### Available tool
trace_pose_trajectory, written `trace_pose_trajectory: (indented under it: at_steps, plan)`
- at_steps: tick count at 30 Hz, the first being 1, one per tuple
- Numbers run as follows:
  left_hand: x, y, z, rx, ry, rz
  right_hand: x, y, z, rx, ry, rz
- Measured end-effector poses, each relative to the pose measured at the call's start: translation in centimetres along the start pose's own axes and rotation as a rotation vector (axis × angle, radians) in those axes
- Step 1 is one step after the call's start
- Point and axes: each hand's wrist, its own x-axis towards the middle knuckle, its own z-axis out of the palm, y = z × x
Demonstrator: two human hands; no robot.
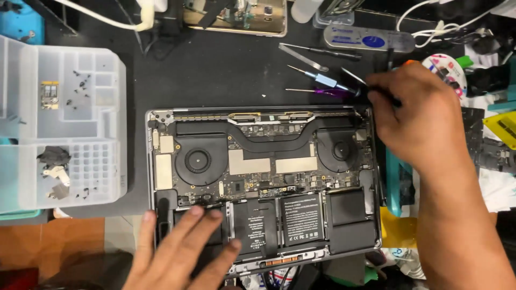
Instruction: Technician disassembling a laptop by unscrewing internal components and removing small parts using precision tools.
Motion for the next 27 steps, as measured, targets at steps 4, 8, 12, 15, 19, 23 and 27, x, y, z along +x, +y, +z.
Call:
trace_pose_trajectory:
  at_steps: [4,8,12,15,19,23,27]
  plan:
    - [0.5,1.2,1.3,0.185,0.009,0.199,3.6,0.4,0.8,0.144,-0.038,-0.184]
    - [1.1,2.0,1.8,0.199,0.030,0.197,6.2,1.9,3.1,0.039,-0.061,-0.291]
    - [1.4,1.7,2.3,0.243,0.088,0.235,5.7,0.4,3.0,-0.084,0.002,-0.338]
    - [1.1,1.7,1.7,0.115,0.004,0.186,5.4,-0.9,3.2,-0.354,-0.265,-0.108]
    - [0.9,1.4,1.5,-0.069,0.084,0.190,4.4,4.0,6.4,-0.330,-0.234,-0.111]
    - [0.7,0.8,2.2,0.022,0.177,0.214,4.2,7.9,8.3,-0.128,-0.206,-0.153]
    - [0.6,0.5,2.2,-0.048,0.165,0.189,2.0,6.2,8.4,0.298,-0.080,0.006]
